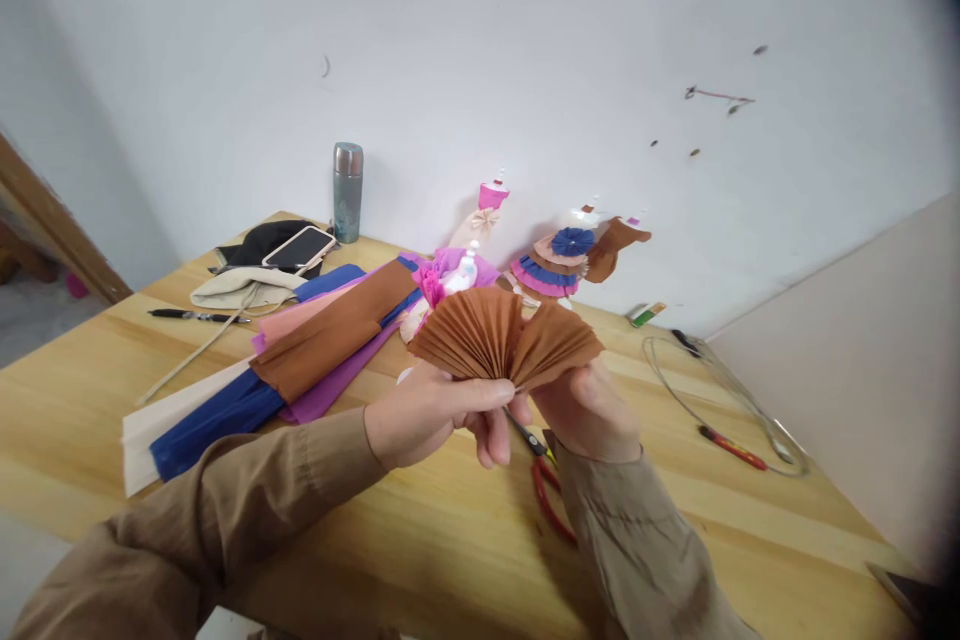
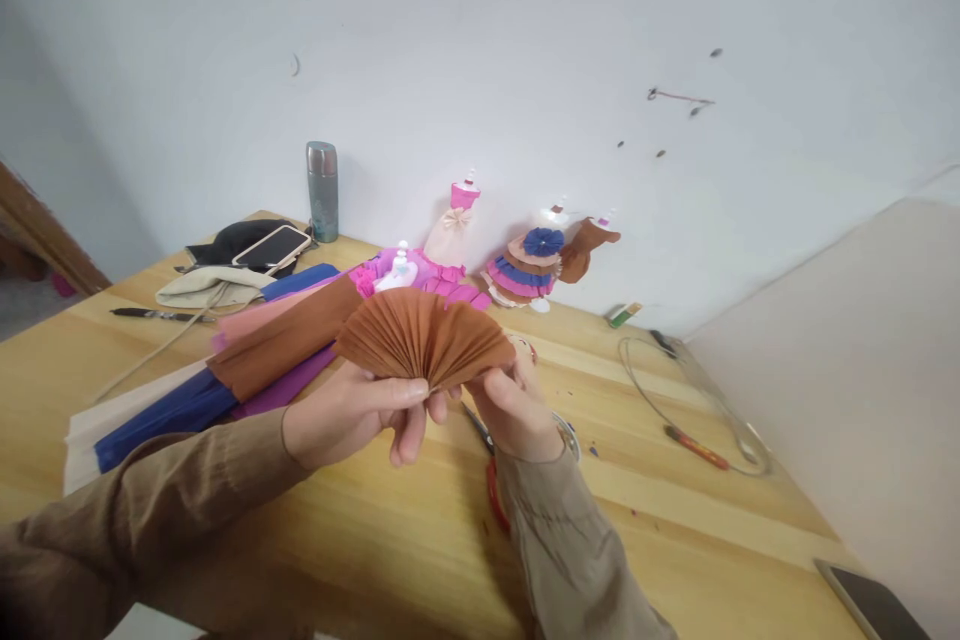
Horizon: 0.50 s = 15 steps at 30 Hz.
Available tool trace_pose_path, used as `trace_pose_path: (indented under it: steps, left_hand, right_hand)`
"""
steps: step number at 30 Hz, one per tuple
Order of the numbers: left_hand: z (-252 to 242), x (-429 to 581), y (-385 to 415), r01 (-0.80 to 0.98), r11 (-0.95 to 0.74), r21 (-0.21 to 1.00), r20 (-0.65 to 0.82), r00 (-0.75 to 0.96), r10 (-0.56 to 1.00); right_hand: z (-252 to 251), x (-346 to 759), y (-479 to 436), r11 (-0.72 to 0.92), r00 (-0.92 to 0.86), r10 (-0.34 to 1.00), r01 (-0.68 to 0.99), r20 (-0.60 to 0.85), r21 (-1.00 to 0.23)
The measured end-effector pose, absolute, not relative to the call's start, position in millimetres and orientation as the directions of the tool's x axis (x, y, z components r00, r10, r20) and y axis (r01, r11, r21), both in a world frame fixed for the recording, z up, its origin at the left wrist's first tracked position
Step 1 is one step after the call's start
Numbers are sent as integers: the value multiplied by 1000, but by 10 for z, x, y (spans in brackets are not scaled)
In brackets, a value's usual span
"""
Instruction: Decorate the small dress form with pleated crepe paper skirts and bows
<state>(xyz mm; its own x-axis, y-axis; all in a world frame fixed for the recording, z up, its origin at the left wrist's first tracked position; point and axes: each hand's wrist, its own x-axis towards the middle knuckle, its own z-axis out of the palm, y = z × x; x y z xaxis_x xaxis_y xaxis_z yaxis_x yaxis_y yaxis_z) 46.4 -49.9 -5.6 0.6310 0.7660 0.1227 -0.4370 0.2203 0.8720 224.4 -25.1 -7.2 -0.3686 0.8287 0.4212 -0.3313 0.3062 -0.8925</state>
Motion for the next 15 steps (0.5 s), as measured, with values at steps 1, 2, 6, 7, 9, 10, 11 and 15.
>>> trace_pose_path:
  steps: [1,2,6,7,9,10,11,15]
  left_hand:
    - [-67,468,-494,-443,243,863,117,644,756]
    - [-74,473,-493,-445,265,855,112,657,745]
    - [-77,501,-507,-388,283,877,60,673,737]
    - [-77,508,-512,-348,266,899,42,672,739]
    - [-83,519,-517,-233,226,946,-8,678,735]
    - [-89,522,-516,-164,208,964,-40,685,727]
    - [-97,524,-512,-91,193,977,-77,694,716]
    - [-123,523,-482,100,167,981,-187,718,671]
  right_hand:
    - [-75,2248,-253,305,-382,822,-332,423,-892]
    - [-75,2258,-254,301,-394,817,-332,421,-894]
    - [-22,2360,-255,301,-400,827,-279,395,-912]
    - [7,2397,-258,310,-402,829,-249,389,-918]
    - [71,2476,-271,344,-407,828,-172,384,-923]
    - [103,2514,-281,369,-412,826,-121,385,-922]
    - [130,2546,-294,400,-416,823,-62,388,-915]
    - [180,2582,-374,511,-404,820,195,406,-837]
